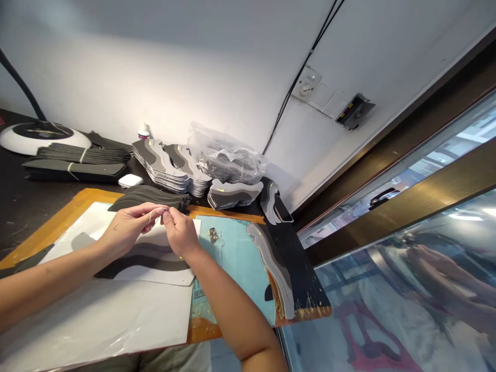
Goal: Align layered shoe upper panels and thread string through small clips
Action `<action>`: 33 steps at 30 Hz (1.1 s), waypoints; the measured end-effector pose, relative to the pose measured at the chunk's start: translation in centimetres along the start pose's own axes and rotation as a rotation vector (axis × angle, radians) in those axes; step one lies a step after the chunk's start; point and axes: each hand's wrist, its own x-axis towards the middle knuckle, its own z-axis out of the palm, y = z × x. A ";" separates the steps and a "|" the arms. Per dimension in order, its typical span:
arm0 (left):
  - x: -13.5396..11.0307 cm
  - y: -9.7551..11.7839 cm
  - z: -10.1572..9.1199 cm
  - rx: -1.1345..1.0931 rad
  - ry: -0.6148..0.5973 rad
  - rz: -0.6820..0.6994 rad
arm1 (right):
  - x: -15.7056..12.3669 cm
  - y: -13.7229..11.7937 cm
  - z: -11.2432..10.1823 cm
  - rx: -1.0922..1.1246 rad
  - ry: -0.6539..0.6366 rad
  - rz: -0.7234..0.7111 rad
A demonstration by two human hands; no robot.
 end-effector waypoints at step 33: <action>0.6 1.7 0.5 -0.756 -0.013 -0.395 | 1.4 1.4 -0.3 0.882 0.324 0.285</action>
